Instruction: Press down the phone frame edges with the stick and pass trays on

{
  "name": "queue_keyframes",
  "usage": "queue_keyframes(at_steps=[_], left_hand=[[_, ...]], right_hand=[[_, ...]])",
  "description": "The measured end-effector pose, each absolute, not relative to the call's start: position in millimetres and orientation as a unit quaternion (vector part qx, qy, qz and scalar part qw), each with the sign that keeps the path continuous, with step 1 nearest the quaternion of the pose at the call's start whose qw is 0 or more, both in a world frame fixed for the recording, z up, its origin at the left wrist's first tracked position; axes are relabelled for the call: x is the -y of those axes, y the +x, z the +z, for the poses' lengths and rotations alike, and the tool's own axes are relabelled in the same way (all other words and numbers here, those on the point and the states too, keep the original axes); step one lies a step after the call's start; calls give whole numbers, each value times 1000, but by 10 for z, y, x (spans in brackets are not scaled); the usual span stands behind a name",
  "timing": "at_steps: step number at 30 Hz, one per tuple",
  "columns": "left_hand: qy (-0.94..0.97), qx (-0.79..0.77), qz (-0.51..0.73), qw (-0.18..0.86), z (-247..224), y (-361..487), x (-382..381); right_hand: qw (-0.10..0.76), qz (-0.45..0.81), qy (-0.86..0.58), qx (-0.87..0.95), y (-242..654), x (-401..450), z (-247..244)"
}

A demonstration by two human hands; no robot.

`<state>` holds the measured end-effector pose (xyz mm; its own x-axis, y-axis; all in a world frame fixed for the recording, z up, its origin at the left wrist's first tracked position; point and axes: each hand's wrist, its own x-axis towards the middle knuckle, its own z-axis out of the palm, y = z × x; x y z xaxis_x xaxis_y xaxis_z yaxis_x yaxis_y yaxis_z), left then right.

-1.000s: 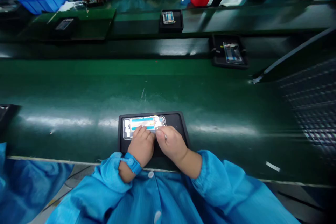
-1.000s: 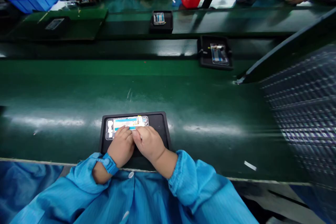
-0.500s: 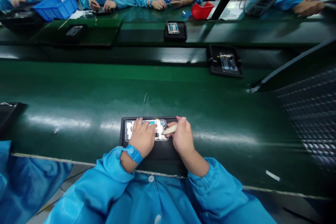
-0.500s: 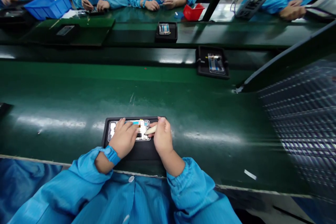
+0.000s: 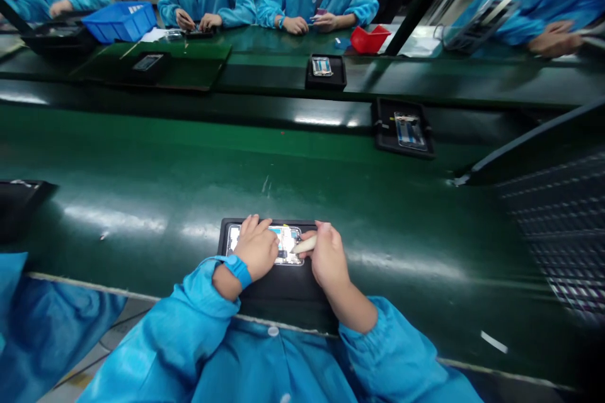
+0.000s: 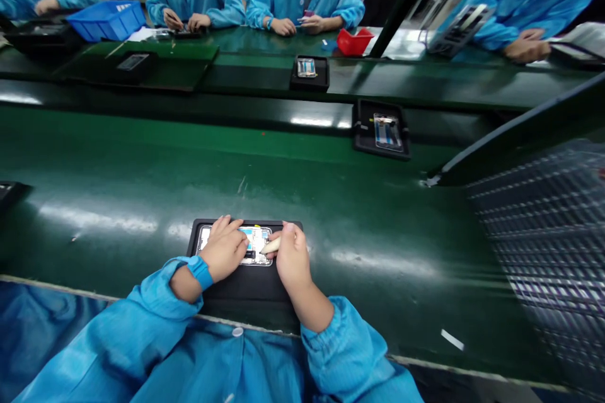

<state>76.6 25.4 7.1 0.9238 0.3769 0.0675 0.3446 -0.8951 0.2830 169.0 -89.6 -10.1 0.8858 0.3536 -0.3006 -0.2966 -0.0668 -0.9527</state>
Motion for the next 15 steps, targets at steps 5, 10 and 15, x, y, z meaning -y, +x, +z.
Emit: queue_keyframes(at_steps=[5, 10, 15], left_hand=[[971, -182, 99, 123, 7, 734, -229], [976, -152, 129, 82, -44, 701, -226], [980, -145, 132, 44, -55, 711, -189]], right_hand=[[658, 239, -713, 36, 1755, 834, -14], [665, 196, -717, 72, 1777, 707, 104], [670, 182, -711, 110, 1725, 649, 27]])
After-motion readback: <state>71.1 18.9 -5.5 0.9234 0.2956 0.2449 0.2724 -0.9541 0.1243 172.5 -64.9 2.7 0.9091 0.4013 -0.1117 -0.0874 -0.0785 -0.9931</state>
